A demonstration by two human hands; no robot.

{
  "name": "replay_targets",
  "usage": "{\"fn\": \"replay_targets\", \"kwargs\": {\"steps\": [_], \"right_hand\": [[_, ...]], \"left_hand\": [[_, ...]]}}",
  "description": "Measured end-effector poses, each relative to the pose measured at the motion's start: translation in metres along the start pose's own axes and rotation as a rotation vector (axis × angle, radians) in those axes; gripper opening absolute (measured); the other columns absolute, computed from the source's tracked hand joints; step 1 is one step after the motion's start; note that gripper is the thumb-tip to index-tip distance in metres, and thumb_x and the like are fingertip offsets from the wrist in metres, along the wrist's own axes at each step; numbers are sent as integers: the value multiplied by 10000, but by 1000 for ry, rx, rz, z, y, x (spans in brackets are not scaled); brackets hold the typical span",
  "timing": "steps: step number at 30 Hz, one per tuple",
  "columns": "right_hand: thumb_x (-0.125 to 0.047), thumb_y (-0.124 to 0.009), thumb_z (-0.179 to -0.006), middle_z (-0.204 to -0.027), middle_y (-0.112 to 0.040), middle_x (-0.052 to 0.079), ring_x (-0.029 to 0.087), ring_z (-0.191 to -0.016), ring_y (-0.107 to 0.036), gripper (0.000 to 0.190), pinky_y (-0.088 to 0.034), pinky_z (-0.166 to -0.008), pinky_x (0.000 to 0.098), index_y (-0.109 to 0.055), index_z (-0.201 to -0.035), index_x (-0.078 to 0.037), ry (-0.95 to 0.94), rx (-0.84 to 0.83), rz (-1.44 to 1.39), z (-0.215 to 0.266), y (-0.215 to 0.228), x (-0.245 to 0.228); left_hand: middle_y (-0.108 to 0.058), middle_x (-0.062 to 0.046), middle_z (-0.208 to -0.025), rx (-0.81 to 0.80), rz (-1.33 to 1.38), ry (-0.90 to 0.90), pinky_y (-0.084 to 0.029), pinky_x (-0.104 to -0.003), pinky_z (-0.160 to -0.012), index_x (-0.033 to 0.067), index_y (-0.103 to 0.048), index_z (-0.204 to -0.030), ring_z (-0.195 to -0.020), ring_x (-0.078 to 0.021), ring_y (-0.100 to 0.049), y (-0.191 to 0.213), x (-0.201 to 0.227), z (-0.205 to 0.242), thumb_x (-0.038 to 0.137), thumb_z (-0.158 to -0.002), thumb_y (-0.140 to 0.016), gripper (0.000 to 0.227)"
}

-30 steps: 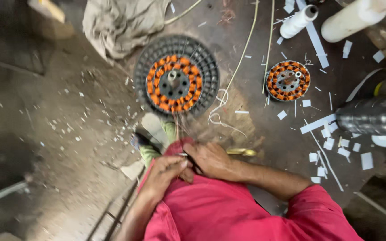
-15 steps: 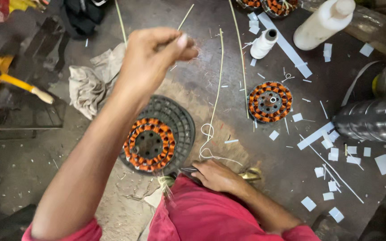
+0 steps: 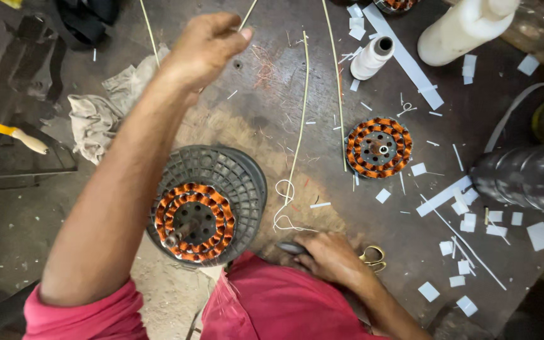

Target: The person assembles a motor stator by inserting copper wire ends into slots, tying them with white string, and trimming excess wire with scissors. They handle multiple stator components and use a wooden stick to adjust the wires.

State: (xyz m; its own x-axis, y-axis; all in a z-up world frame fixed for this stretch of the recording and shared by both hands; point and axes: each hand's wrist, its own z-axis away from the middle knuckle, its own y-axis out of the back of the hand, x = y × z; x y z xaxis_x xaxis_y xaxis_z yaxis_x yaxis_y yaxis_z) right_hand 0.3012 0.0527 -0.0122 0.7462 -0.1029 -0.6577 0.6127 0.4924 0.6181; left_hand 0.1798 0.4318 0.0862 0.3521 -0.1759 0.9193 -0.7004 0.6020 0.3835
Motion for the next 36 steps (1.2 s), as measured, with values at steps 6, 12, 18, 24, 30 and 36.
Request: {"fn": "replay_targets", "kwargs": {"steps": [6, 12, 18, 24, 30, 36], "right_hand": [[-312, -770, -822, -982, -746, 155, 407, -917, -698, 329, -545, -778, 532, -711, -1112, -168, -212, 67, 151, 26, 25, 13], [-253, -763, -759, -1059, -716, 219, 437, -974, -673, 410, -533, -806, 515, -680, -1091, -27, -53, 522, 258, 40, 39, 2], [-286, -608, -1022, -862, -667, 157, 232, -751, -641, 679, -525, -687, 347, -304, -1578, -43, 142, 344, -520, 2, 10, -29], [-346, -464, -1075, -978, -673, 117, 158, -669, -673, 762, -509, -564, 283, 5, -1637, -136, 254, 205, -1138, -47, -49, -67], [-331, -482, -1113, -1096, -667, 97, 164, -749, -696, 688, -526, -640, 279, -112, -1640, -90, 390, 278, -1232, -61, -67, -71], [-260, -567, -1096, -1101, -680, 116, 173, -795, -694, 685, -510, -663, 279, -206, -1646, -69, 393, 275, -1337, -69, -66, -59]], "left_hand": [[-686, -174, -1310, 133, -206, -107, -527, -370, -1053, -4, -578, -1394, -1212, -255, -667, 72, 86, 147, 171, -995, -685, 449], [-664, -168, -1244, 580, -235, -25, -511, -349, -1056, -50, -604, -1335, -1178, -233, -644, 67, 2, 344, 119, -1109, -607, 283], [-735, -130, -1114, 721, 161, 394, -576, -345, -898, 26, -709, -1276, -1025, -201, -708, -49, -183, 483, 26, -981, -682, 296], [-714, -186, -1220, 757, 513, 570, -527, -383, -957, -74, -615, -1326, -1105, -279, -696, -135, -245, 545, 84, -999, -639, 364], [-705, -187, -1257, 738, 524, 488, -523, -367, -1003, -87, -610, -1340, -1138, -255, -683, -119, -200, 497, 67, -993, -636, 380], [-706, -160, -1217, 603, 447, 325, -521, -307, -1009, -90, -611, -1304, -1133, -187, -673, -94, -169, 426, -5, -960, -660, 358]]}}
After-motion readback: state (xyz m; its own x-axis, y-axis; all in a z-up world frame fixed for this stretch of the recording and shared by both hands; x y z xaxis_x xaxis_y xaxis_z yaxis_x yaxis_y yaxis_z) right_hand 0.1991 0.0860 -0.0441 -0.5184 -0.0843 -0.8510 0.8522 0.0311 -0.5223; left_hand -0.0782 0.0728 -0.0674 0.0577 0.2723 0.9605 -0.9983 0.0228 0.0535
